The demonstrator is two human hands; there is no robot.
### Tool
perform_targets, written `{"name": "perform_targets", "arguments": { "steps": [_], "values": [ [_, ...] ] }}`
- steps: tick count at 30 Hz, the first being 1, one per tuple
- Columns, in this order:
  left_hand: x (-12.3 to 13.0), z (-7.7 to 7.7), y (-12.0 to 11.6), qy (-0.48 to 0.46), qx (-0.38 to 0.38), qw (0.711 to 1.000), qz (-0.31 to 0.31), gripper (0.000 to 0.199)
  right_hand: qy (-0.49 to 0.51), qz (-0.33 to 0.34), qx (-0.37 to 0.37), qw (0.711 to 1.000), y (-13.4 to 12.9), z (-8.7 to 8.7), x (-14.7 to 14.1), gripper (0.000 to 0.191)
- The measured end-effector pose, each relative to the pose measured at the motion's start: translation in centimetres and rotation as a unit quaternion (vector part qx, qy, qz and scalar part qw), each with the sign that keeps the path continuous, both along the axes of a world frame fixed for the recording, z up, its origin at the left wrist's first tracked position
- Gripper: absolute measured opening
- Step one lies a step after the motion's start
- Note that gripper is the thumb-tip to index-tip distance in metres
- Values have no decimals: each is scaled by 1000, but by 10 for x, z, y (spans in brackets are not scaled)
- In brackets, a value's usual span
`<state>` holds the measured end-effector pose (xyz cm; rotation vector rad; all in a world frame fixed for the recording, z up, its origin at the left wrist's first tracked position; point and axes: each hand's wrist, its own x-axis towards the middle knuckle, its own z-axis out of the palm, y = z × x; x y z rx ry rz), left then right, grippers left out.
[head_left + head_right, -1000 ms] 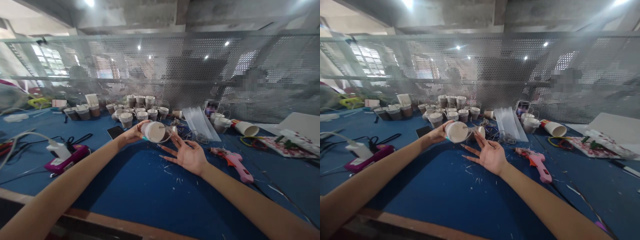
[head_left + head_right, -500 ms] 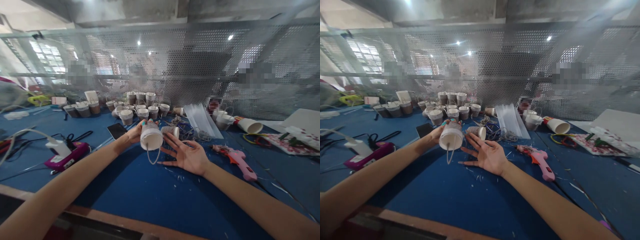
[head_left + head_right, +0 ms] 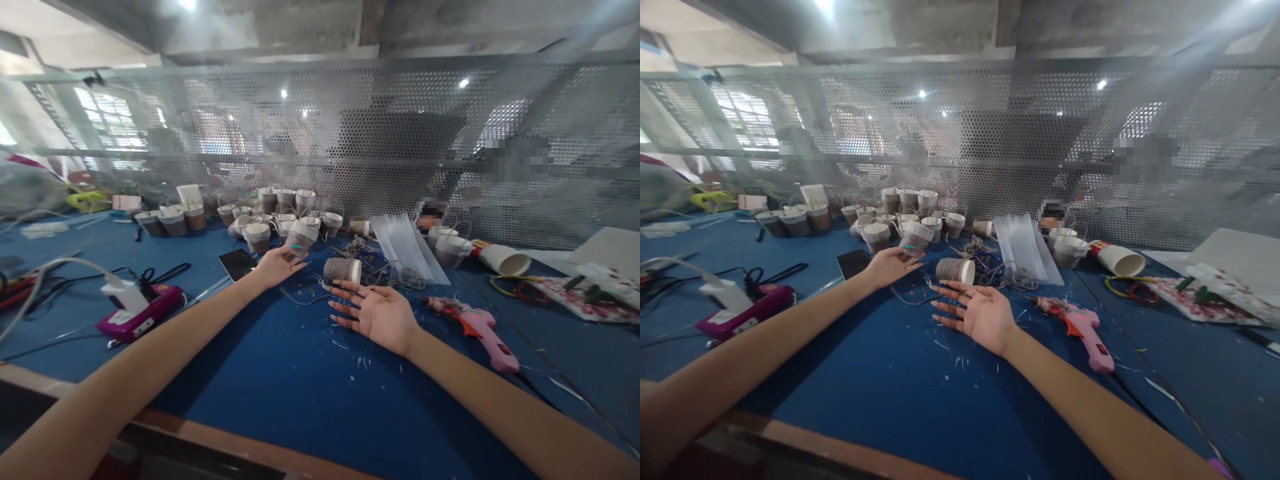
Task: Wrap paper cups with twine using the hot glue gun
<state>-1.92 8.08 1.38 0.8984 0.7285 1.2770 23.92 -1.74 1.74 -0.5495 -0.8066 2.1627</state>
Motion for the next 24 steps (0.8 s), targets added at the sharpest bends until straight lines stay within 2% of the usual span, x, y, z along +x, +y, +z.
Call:
{"name": "perform_targets", "arguments": {
  "steps": [3,7,9,10,12,13,14,15,18,21,24],
  "values": [
    [8,-5,3,122,38,990,67,38,6,4,-3,1000,0,0,0,50],
    [10,-8,2,198,85,963,164,55,10,14,-2,1000,0,0,1,50],
    [3,-4,2,250,131,928,242,61,10,13,-5,1000,0,0,1,50],
    [-3,0,2,288,157,898,294,63,10,12,-6,1000,0,0,1,50],
    [-17,8,5,439,199,772,415,63,10,10,-11,1000,1,-1,1,49],
    [-24,12,6,502,195,720,438,61,10,9,-14,1000,1,-2,1,49],
    [-31,14,8,550,176,688,440,59,10,10,-17,1000,2,-2,1,48],
    [-37,16,10,582,152,672,431,57,9,11,-20,1000,2,-2,1,48],
    [-51,14,16,612,100,658,426,60,8,12,-26,1000,3,-3,1,47],
    [-59,6,21,603,106,654,444,62,7,13,-25,1000,3,-4,2,45],
    [-64,1,23,590,139,647,463,40,6,16,-27,999,4,-5,3,42]
  ]
}}
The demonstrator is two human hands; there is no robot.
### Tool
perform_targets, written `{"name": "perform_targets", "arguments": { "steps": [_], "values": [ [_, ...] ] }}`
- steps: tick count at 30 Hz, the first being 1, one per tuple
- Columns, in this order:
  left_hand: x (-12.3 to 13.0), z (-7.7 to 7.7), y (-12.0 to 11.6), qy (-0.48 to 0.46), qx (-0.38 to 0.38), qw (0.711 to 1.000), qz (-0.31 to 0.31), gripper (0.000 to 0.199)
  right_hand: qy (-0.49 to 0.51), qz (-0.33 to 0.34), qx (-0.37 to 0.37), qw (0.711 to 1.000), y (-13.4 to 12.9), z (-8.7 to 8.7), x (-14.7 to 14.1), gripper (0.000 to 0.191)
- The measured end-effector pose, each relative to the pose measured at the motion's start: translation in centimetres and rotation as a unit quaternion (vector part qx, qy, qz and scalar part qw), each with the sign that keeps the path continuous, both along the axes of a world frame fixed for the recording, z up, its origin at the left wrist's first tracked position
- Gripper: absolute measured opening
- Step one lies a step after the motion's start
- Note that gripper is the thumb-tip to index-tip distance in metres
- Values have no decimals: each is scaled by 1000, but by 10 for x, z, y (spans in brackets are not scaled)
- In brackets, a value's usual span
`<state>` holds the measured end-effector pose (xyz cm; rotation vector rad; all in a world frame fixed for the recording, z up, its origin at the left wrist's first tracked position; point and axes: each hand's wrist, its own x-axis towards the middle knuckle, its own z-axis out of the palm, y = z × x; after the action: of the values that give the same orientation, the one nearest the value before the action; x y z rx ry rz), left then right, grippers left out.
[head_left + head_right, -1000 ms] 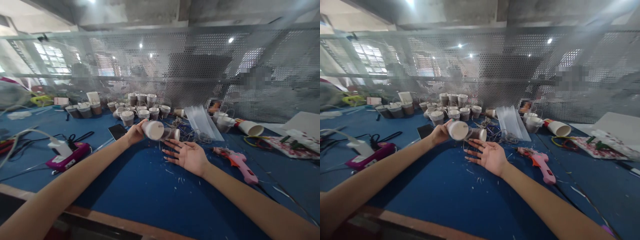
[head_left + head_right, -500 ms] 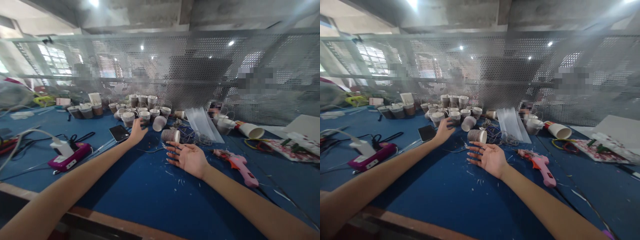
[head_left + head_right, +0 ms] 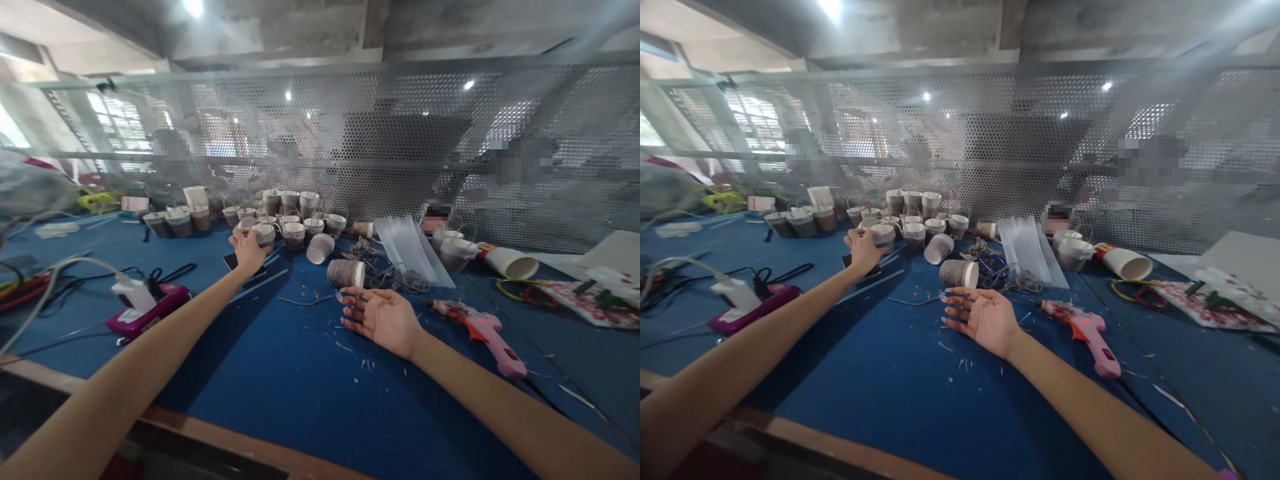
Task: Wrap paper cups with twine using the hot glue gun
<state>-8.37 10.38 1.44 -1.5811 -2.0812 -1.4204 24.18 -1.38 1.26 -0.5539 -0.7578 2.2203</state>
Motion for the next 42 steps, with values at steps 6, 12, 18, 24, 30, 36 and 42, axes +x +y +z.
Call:
{"name": "perform_targets", "arguments": {
  "steps": [6,12,18,24,30,36,42],
  "values": [
    [1,6,-3,-19,114,992,-52,6,0,1,-3,1000,0,1,0,39],
    [16,15,-8,-69,223,960,-157,6,-3,2,0,1000,-1,1,0,36],
    [25,10,-9,-97,174,940,-276,12,-8,-2,4,1000,-1,1,-1,35],
    [45,-2,-13,-153,77,919,-356,17,-5,1,12,1000,-1,1,0,33],
    [47,0,-19,-171,182,935,-252,11,-7,4,14,1000,-1,0,0,34],
    [58,-16,-22,-136,130,958,-218,7,-10,-1,8,1000,-1,1,0,36],
    [57,-12,-23,-142,173,959,-172,10,-7,7,10,1000,-1,1,0,36]
  ]
}}
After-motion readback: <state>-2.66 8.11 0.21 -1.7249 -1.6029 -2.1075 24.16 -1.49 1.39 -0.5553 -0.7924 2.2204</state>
